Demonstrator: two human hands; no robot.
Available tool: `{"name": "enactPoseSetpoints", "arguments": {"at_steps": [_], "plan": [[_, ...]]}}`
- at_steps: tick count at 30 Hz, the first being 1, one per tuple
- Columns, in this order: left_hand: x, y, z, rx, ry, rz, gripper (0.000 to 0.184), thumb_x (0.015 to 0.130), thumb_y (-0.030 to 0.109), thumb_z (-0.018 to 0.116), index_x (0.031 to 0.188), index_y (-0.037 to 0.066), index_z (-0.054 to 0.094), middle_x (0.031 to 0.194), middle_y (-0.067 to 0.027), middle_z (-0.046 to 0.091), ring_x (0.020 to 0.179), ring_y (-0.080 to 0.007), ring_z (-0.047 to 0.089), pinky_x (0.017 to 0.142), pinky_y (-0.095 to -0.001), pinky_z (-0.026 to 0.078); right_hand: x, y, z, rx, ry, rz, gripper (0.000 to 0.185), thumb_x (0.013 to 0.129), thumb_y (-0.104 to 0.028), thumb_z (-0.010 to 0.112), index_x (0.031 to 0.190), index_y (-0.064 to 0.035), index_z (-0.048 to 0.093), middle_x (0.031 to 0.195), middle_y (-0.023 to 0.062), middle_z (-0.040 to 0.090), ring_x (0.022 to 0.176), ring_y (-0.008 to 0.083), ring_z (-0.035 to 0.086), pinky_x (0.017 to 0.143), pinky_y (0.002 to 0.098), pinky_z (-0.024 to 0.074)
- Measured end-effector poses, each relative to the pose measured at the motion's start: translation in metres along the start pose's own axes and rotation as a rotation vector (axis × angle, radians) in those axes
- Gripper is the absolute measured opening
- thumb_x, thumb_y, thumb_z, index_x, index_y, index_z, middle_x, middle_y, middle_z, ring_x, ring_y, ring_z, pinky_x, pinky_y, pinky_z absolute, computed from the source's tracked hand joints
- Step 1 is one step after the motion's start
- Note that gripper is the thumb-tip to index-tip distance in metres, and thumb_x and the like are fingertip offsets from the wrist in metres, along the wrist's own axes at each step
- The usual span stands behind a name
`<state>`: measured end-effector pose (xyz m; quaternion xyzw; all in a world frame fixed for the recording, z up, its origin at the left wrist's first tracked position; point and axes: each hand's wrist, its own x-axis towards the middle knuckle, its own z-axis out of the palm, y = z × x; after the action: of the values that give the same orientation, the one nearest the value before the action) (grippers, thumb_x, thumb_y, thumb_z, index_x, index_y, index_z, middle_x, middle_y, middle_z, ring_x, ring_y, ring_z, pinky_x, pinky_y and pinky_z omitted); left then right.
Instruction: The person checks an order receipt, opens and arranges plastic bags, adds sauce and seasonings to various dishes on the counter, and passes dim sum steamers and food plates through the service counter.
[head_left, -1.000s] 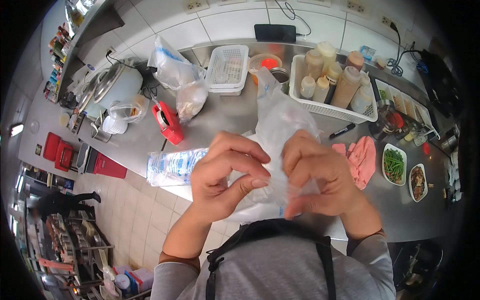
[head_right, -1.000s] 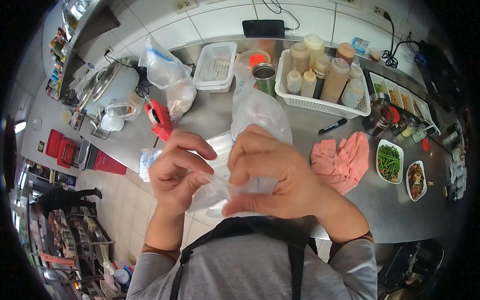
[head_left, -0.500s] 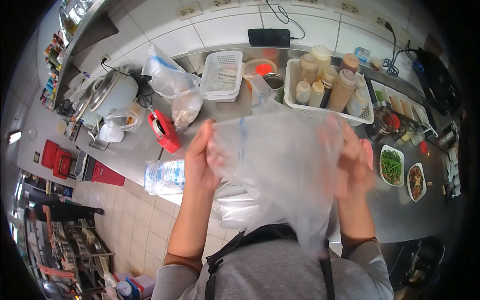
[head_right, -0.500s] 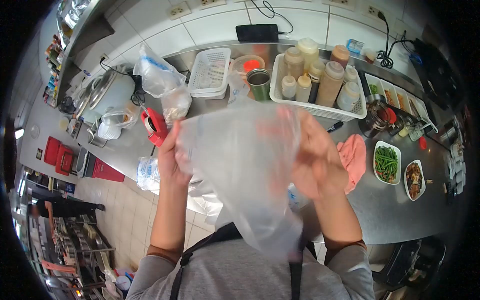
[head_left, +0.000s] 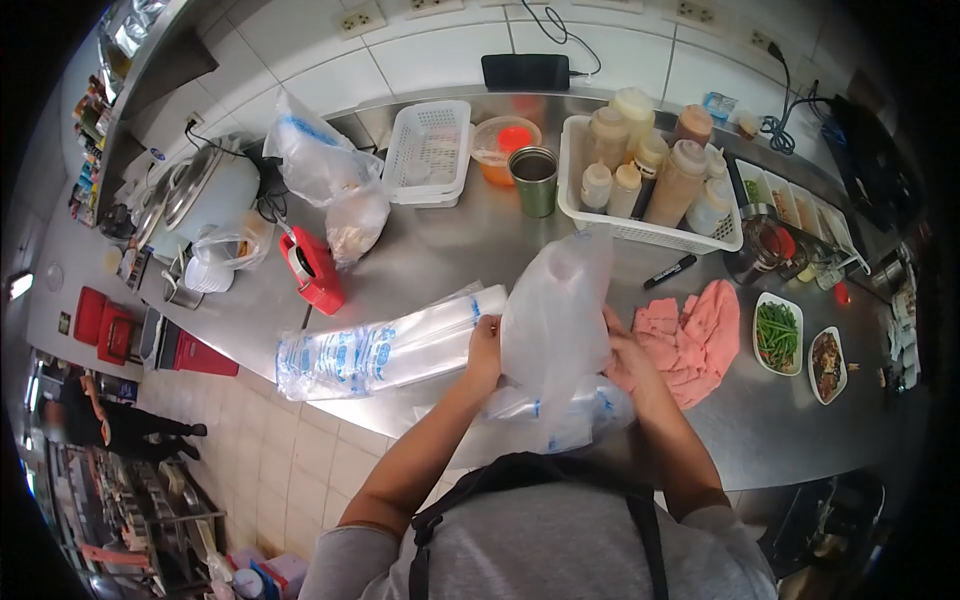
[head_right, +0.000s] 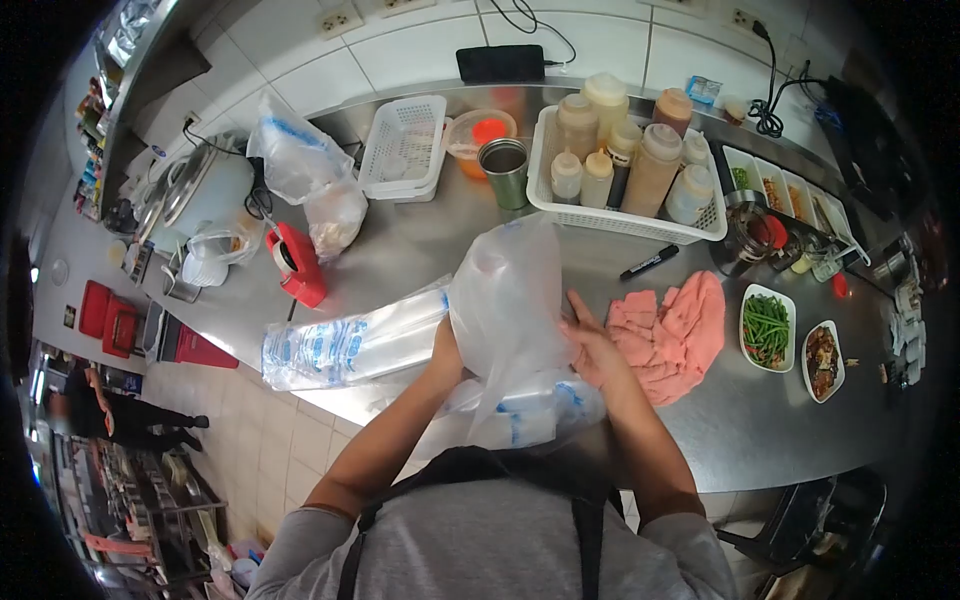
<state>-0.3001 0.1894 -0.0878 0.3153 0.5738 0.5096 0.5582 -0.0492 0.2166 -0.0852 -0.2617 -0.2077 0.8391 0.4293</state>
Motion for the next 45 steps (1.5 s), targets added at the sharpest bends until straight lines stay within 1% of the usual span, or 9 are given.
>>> {"name": "enactPoseSetpoints", "arguments": {"at_steps": [7, 17, 23, 25, 28, 31, 33, 37, 45], "plan": [[-0.028, 0.012, -0.014, -0.223, -0.128, 0.089, 0.031, 0.090, 0.016, 0.061, 0.117, 0.006, 0.050, 0.102, -0.0102, 0.064, 0.093, -0.0201, 0.061, 0.077, -0.0304, 0.051, -0.059, 0.010, 0.036, -0.197, -0.106, -0.256, 0.077, 0.086, 0.005, 0.059, 0.153, -0.0082, 0.022, 0.146, 0.0124, 0.038, 0.131, 0.0213, 0.043, 0.105, 0.0321, 0.0393], [0.016, -0.015, 0.003, 0.844, -0.065, 0.561, 0.036, 0.083, 0.002, 0.058, 0.118, 0.001, 0.050, 0.107, -0.0239, 0.058, 0.094, -0.0444, 0.059, 0.082, -0.0449, 0.048, 0.013, 0.022, 0.004, -0.984, 0.227, -0.564, 0.052, 0.082, -0.006, 0.071, 0.131, -0.0007, 0.053, 0.122, 0.0080, 0.050, 0.103, 0.0196, 0.048, 0.094, 0.0310, 0.0406], [-0.025, 0.050, -0.001, 0.616, 0.159, 0.575, 0.031, 0.078, -0.005, 0.055, 0.109, 0.000, 0.057, 0.096, -0.0181, 0.059, 0.078, -0.0365, 0.059, 0.066, -0.0415, 0.047, -0.050, -0.038, 0.034, -1.748, 0.515, -0.765, 0.049, 0.077, -0.014, 0.074, 0.122, -0.0031, 0.059, 0.115, 0.0135, 0.055, 0.107, 0.0307, 0.051, 0.097, 0.0386, 0.0392], [-0.057, 0.063, -0.005, 0.564, 0.190, 0.619, 0.031, 0.076, -0.006, 0.057, 0.106, 0.002, 0.059, 0.094, -0.0154, 0.059, 0.074, -0.0308, 0.058, 0.062, -0.0374, 0.047, -0.078, -0.047, 0.012, -1.971, 0.615, -0.646, 0.041, 0.073, -0.013, 0.074, 0.111, -0.0024, 0.063, 0.112, 0.0153, 0.057, 0.107, 0.0350, 0.051, 0.095, 0.0409, 0.0395], [-0.098, 0.069, -0.004, 0.699, -0.062, 1.018, 0.033, 0.074, -0.002, 0.062, 0.107, 0.004, 0.061, 0.092, -0.0113, 0.058, 0.070, -0.0248, 0.056, 0.062, -0.0334, 0.046, -0.107, -0.046, -0.013, -1.972, 0.559, -0.471, 0.029, 0.073, -0.010, 0.071, 0.100, -0.0014, 0.064, 0.104, 0.0150, 0.059, 0.102, 0.0346, 0.052, 0.089, 0.0414, 0.0402], [-0.111, 0.057, 0.039, 0.770, -0.509, 1.316, 0.048, 0.075, 0.011, 0.068, 0.121, 0.003, 0.058, 0.103, -0.0120, 0.059, 0.078, -0.0269, 0.057, 0.073, -0.0366, 0.048, -0.124, -0.042, 0.007, -1.834, 0.391, -0.666, 0.021, 0.075, -0.009, 0.067, 0.094, -0.0010, 0.064, 0.096, 0.0154, 0.059, 0.097, 0.0344, 0.052, 0.084, 0.0415, 0.0400], [-0.120, 0.067, 0.083, 0.941, -0.519, 1.139, 0.056, 0.075, 0.013, 0.068, 0.128, 0.001, 0.054, 0.115, -0.0147, 0.058, 0.094, -0.0278, 0.059, 0.081, -0.0353, 0.048, -0.131, -0.038, 0.022, -1.790, 0.365, -0.727, 0.017, 0.077, -0.009, 0.065, 0.092, -0.0011, 0.062, 0.095, 0.0148, 0.058, 0.093, 0.0336, 0.052, 0.083, 0.0414, 0.0398], [-0.106, 0.050, 0.119, 0.979, -0.516, 1.150, 0.053, 0.077, 0.013, 0.061, 0.126, -0.004, 0.052, 0.106, -0.0130, 0.056, 0.096, -0.0269, 0.059, 0.079, -0.0363, 0.049, -0.144, -0.031, 0.038, -1.638, 0.285, -0.814, 0.014, 0.081, -0.011, 0.063, 0.090, -0.0011, 0.060, 0.092, 0.0145, 0.056, 0.087, 0.0340, 0.052, 0.080, 0.0406, 0.0416], [-0.123, 0.074, 0.073, 0.857, -0.535, 1.268, 0.040, 0.077, 0.026, 0.074, 0.112, 0.011, 0.062, 0.099, -0.0078, 0.059, 0.091, -0.0235, 0.059, 0.075, -0.0338, 0.049, -0.145, -0.056, 0.018, -1.819, 0.533, -0.873, 0.019, 0.078, -0.003, 0.065, 0.096, -0.0011, 0.062, 0.096, 0.0147, 0.058, 0.095, 0.0341, 0.055, 0.089, 0.0424, 0.0430]]}}
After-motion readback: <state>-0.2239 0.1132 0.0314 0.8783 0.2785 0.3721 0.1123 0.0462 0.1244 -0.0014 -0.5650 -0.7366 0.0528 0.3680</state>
